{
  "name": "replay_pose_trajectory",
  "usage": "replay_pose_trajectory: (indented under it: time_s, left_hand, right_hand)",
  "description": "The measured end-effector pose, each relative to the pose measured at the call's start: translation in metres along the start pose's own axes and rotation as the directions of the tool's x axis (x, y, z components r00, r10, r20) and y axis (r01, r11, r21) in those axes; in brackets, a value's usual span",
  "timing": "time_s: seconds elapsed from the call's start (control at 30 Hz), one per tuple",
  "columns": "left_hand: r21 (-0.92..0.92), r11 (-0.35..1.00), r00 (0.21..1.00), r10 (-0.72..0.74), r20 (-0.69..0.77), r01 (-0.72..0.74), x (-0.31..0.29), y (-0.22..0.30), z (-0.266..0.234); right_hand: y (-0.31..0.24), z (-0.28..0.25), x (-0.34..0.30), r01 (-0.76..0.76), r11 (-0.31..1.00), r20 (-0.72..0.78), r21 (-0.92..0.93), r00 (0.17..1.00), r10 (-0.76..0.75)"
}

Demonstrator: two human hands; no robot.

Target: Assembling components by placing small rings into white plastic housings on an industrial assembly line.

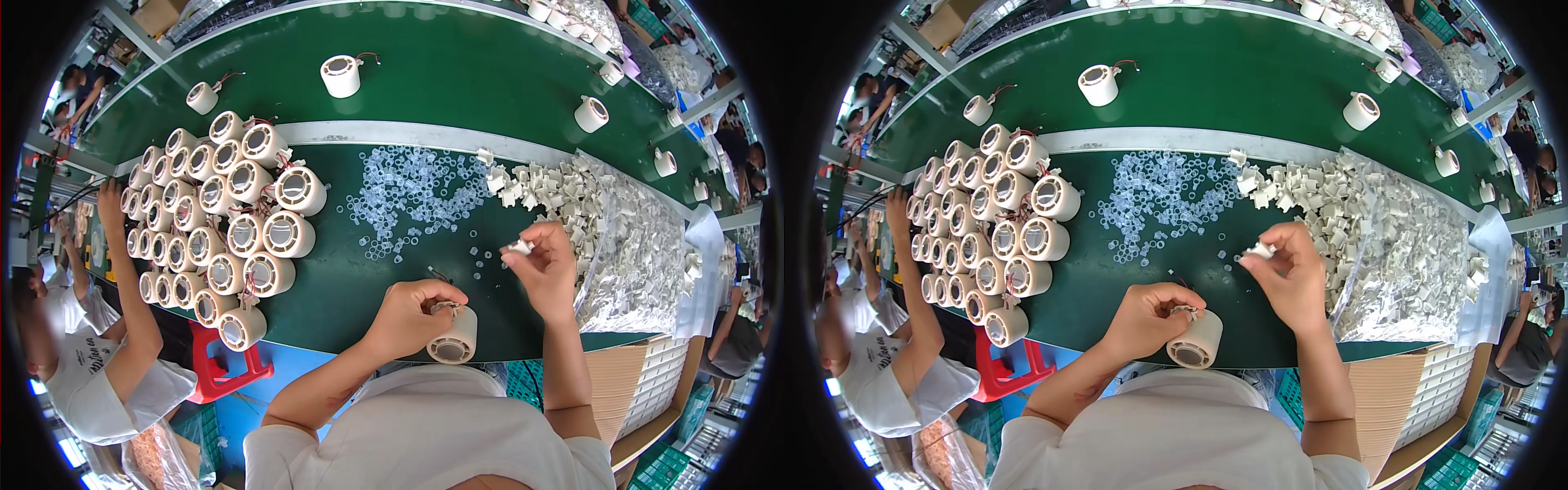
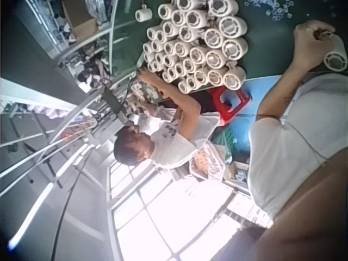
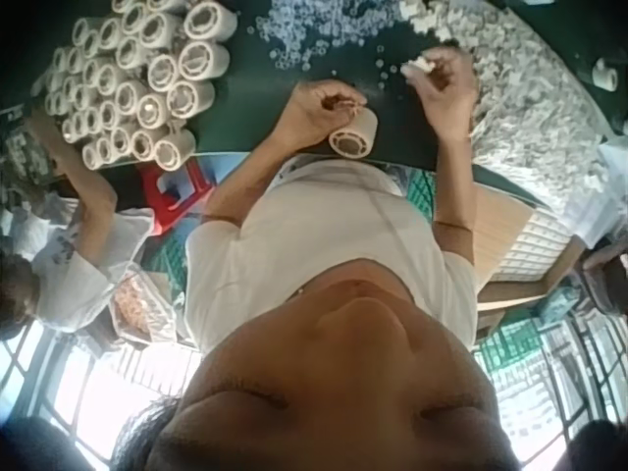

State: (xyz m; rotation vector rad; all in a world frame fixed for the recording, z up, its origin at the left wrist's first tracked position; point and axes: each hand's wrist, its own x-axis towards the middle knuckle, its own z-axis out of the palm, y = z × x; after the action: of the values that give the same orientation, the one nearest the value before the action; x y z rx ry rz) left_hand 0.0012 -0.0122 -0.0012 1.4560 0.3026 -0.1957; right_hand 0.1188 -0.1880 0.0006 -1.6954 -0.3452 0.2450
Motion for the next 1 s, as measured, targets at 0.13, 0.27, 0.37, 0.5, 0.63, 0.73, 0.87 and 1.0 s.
replay_pose_trajectory:
  time_s: [0.13, 0.27, 0.37, 0.5, 0.63, 0.73, 0.87, 1.0]
  left_hand:
    - [0.015, 1.000, 1.000, -0.015, 0.012, 0.014, 0.000, 0.000, -0.004]
    - [0.037, 0.999, 0.999, -0.016, 0.045, 0.015, -0.001, 0.002, -0.006]
    - [-0.013, 0.999, 0.998, -0.033, 0.051, 0.034, -0.003, 0.003, -0.007]
    - [-0.095, 0.995, 0.998, -0.038, 0.055, 0.043, -0.004, 0.004, -0.007]
    - [-0.189, 0.982, 0.999, -0.006, 0.045, 0.015, -0.003, 0.005, -0.007]
    - [-0.231, 0.972, 0.997, -0.027, 0.066, 0.041, -0.004, 0.009, -0.007]
    - [-0.267, 0.960, 0.993, -0.056, 0.102, 0.082, -0.003, 0.010, -0.011]
    - [-0.255, 0.961, 0.989, -0.077, 0.124, 0.107, -0.004, 0.009, -0.014]
  right_hand:
    - [-0.019, 0.012, -0.021, -0.081, 0.974, 0.317, 0.212, 0.948, 0.010]
    - [-0.019, 0.016, -0.026, 0.279, 0.959, 0.568, -0.039, 0.796, -0.209]
    - [-0.021, 0.026, -0.038, 0.079, 0.997, 0.463, 0.008, 0.883, -0.074]
    - [-0.021, 0.030, -0.044, -0.047, 0.998, 0.354, 0.034, 0.935, 0.032]
    - [-0.020, 0.030, -0.045, 0.160, 0.982, 0.349, -0.099, 0.930, -0.116]
    - [-0.020, 0.032, -0.045, 0.317, 0.928, 0.334, -0.195, 0.911, -0.241]
    - [-0.022, 0.037, -0.043, 0.352, 0.907, 0.354, -0.231, 0.899, -0.259]
    - [-0.019, 0.039, -0.041, 0.335, 0.915, 0.379, -0.225, 0.895, -0.234]
